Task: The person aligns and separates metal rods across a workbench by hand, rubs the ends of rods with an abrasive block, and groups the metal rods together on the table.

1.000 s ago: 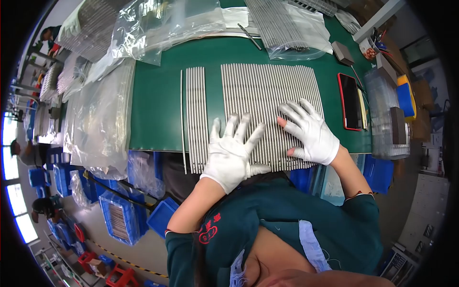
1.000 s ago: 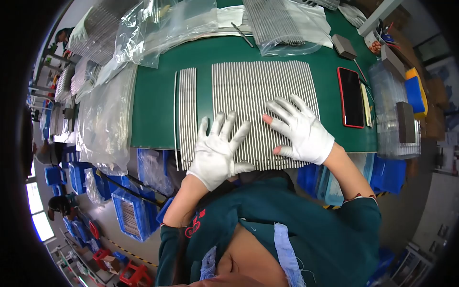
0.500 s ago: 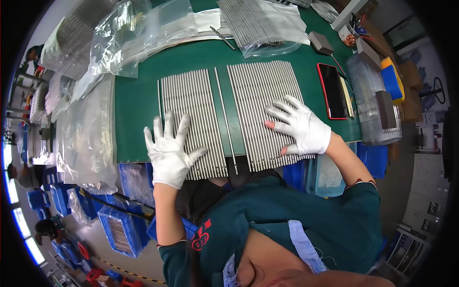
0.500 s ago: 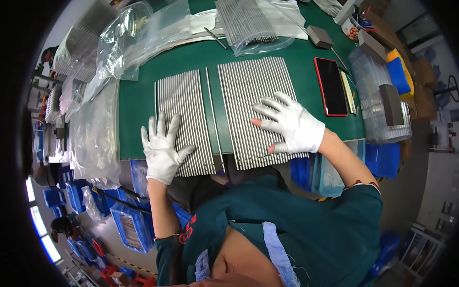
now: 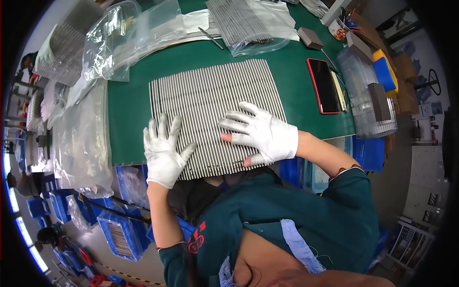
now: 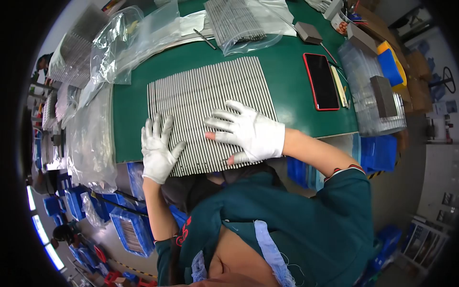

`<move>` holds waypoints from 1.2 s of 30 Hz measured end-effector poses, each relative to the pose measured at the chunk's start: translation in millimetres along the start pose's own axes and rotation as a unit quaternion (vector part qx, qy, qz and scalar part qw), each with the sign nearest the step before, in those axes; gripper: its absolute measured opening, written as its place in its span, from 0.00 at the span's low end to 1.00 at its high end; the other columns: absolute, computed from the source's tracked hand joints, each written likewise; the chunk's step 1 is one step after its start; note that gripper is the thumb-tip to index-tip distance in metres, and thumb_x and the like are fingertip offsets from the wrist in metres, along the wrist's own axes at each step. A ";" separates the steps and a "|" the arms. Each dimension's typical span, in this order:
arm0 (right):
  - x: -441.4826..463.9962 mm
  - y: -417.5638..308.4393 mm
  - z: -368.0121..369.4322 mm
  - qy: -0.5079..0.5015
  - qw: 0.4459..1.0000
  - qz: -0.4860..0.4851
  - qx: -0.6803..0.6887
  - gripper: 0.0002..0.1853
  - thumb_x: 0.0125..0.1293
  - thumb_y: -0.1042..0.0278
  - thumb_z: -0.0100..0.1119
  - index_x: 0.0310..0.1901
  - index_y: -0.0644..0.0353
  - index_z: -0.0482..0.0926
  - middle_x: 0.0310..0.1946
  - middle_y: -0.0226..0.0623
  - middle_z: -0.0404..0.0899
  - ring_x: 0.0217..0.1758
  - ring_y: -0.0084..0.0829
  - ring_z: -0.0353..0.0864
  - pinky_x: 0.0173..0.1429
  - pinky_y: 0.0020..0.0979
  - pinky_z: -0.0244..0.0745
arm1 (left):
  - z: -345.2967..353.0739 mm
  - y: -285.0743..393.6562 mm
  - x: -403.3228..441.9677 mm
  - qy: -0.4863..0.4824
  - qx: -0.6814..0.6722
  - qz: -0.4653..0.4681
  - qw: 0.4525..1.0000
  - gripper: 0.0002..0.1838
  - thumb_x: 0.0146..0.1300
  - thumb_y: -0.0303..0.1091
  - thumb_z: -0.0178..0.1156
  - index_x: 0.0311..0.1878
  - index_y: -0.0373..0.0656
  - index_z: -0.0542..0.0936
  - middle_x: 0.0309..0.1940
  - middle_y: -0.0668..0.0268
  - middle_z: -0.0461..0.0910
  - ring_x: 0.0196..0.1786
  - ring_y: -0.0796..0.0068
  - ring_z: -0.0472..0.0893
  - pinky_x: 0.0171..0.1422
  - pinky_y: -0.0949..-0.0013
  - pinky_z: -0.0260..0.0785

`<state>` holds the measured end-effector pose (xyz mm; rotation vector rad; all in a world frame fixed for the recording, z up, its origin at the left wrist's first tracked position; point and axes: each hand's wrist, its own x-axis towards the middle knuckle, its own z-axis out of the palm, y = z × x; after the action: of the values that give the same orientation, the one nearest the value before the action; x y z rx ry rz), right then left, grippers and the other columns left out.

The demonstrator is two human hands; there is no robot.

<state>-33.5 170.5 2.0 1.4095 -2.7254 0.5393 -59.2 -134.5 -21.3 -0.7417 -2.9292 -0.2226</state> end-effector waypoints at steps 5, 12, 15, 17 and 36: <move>-32.3 1.5 -30.9 -0.013 0.992 0.117 -0.051 0.43 0.58 0.34 0.59 0.69 0.56 0.70 0.71 0.50 0.65 0.76 0.50 0.62 0.78 0.57 0.50 | 2.4 -1.3 -0.6 -0.001 0.006 0.001 1.000 0.42 0.60 0.63 0.61 0.75 0.55 0.66 0.74 0.50 0.62 0.76 0.39 0.57 0.79 0.39 0.45; -92.2 -10.0 -34.8 -0.003 0.975 0.210 -0.071 0.47 0.57 0.28 0.55 0.69 0.58 0.68 0.70 0.54 0.65 0.74 0.56 0.62 0.78 0.57 0.49 | 2.8 -0.2 -0.6 0.007 0.011 0.006 1.000 0.42 0.61 0.61 0.61 0.75 0.53 0.65 0.74 0.50 0.62 0.76 0.40 0.58 0.80 0.40 0.45; -97.4 -22.1 -28.6 -0.029 0.976 0.207 -0.063 0.51 0.53 0.23 0.56 0.69 0.57 0.68 0.71 0.52 0.65 0.75 0.55 0.61 0.79 0.57 0.48 | 1.2 6.6 -4.9 -0.003 0.006 0.005 1.000 0.42 0.62 0.61 0.60 0.75 0.51 0.64 0.74 0.49 0.62 0.76 0.40 0.58 0.80 0.40 0.44; -94.2 -28.0 -24.8 -0.053 0.977 0.204 -0.032 0.51 0.52 0.24 0.60 0.68 0.57 0.69 0.71 0.51 0.65 0.76 0.54 0.61 0.79 0.57 0.48 | -5.3 24.4 -11.6 -0.020 0.002 0.039 0.999 0.46 0.59 0.64 0.61 0.75 0.48 0.63 0.73 0.47 0.63 0.76 0.40 0.59 0.80 0.40 0.44; -42.2 -44.2 9.4 -0.057 0.983 0.163 -0.065 0.51 0.55 0.34 0.61 0.70 0.69 0.63 0.73 0.55 0.61 0.78 0.52 0.58 0.81 0.52 0.47 | -1.0 110.8 -1.3 -0.062 -0.113 0.174 0.976 0.52 0.49 0.59 0.69 0.71 0.35 0.64 0.72 0.49 0.65 0.76 0.48 0.62 0.81 0.45 0.48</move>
<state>27.8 177.3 -1.5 0.9996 -3.0394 0.2877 -4.8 -39.0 -7.9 -1.3288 -2.8475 -0.4954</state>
